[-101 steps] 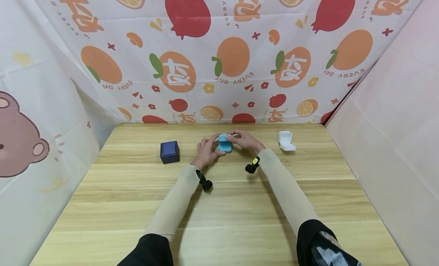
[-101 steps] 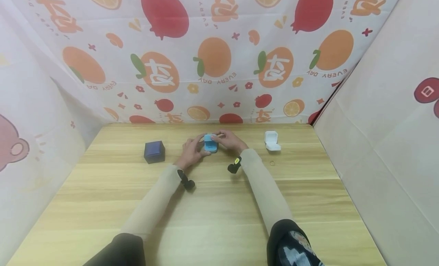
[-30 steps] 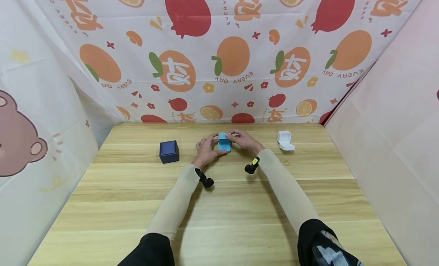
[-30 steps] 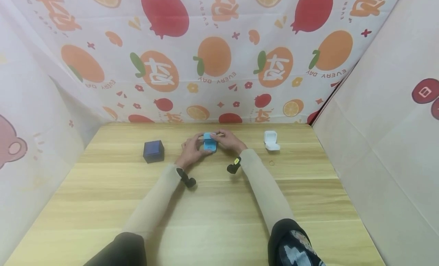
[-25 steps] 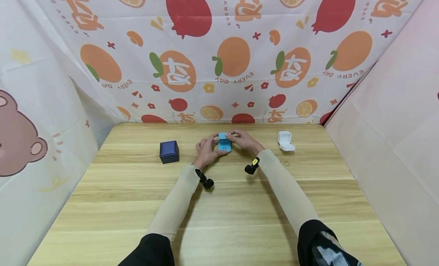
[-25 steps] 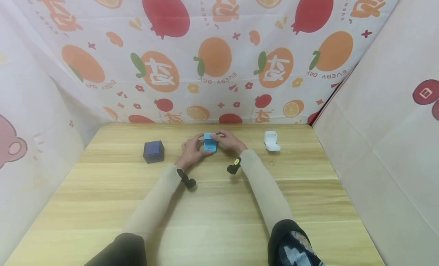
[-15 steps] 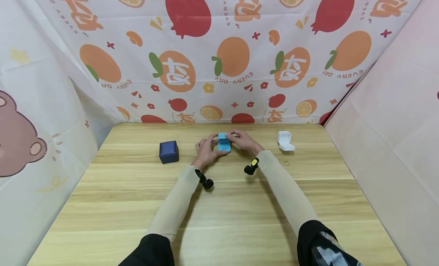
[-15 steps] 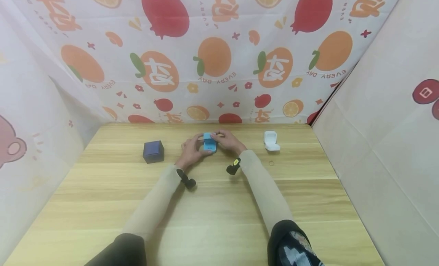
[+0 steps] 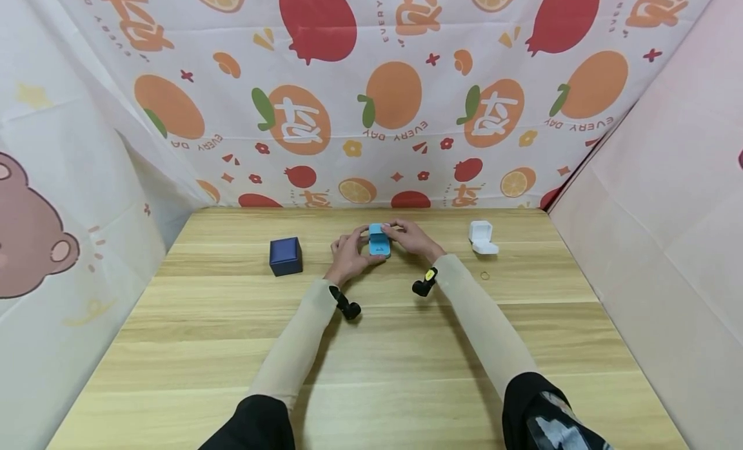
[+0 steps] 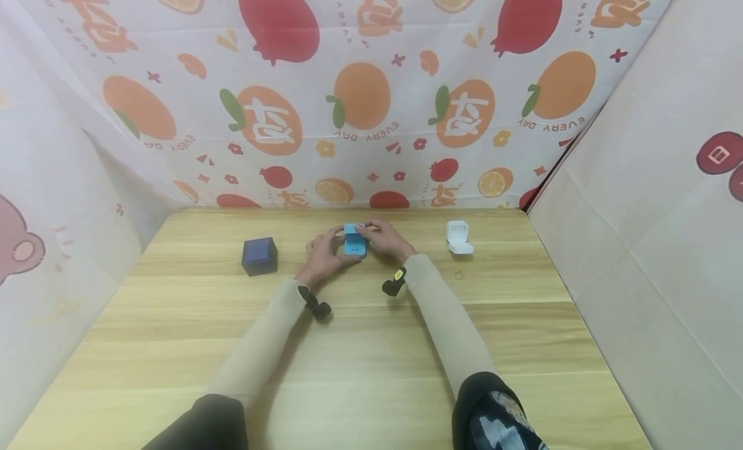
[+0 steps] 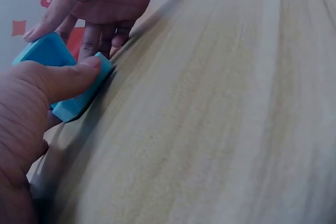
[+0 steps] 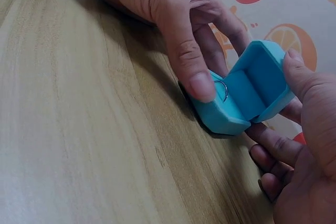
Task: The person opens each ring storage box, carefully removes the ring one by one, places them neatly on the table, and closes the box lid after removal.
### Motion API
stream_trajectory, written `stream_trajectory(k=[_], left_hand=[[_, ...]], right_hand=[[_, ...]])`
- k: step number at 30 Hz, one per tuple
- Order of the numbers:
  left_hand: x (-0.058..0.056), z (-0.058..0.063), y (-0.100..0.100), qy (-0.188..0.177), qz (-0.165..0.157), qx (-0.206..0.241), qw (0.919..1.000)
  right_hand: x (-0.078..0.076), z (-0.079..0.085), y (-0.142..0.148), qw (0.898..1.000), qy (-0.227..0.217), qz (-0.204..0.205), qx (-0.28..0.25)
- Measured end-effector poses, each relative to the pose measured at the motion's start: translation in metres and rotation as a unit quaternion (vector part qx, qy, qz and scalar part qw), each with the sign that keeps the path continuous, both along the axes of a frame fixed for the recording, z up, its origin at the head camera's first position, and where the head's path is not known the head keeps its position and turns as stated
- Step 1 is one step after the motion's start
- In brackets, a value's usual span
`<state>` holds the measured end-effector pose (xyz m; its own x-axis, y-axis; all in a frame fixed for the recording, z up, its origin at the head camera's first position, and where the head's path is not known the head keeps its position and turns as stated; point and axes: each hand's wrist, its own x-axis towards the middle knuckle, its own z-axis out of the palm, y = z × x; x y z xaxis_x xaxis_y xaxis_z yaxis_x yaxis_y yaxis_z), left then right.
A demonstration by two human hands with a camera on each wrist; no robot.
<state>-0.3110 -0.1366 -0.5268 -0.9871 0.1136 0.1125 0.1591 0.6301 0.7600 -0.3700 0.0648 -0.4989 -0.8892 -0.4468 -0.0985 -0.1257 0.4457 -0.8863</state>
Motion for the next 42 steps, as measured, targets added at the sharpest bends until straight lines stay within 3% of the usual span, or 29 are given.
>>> stream_trajectory(k=[12,34,42], left_hand=[[0.005,0.004,0.001,-0.008,0.000,-0.002,1.0000],[-0.002,0.003,0.001,0.010,0.002,-0.010,0.9999],[0.000,0.003,0.002,0.004,0.002,-0.011,0.9999]], right_hand=[[0.005,0.000,0.000,1.000,-0.011,-0.011,0.003],[0.001,0.007,-0.001,1.000,0.009,-0.011,0.016],[0.003,0.012,0.001,0.999,0.021,-0.018,0.038]])
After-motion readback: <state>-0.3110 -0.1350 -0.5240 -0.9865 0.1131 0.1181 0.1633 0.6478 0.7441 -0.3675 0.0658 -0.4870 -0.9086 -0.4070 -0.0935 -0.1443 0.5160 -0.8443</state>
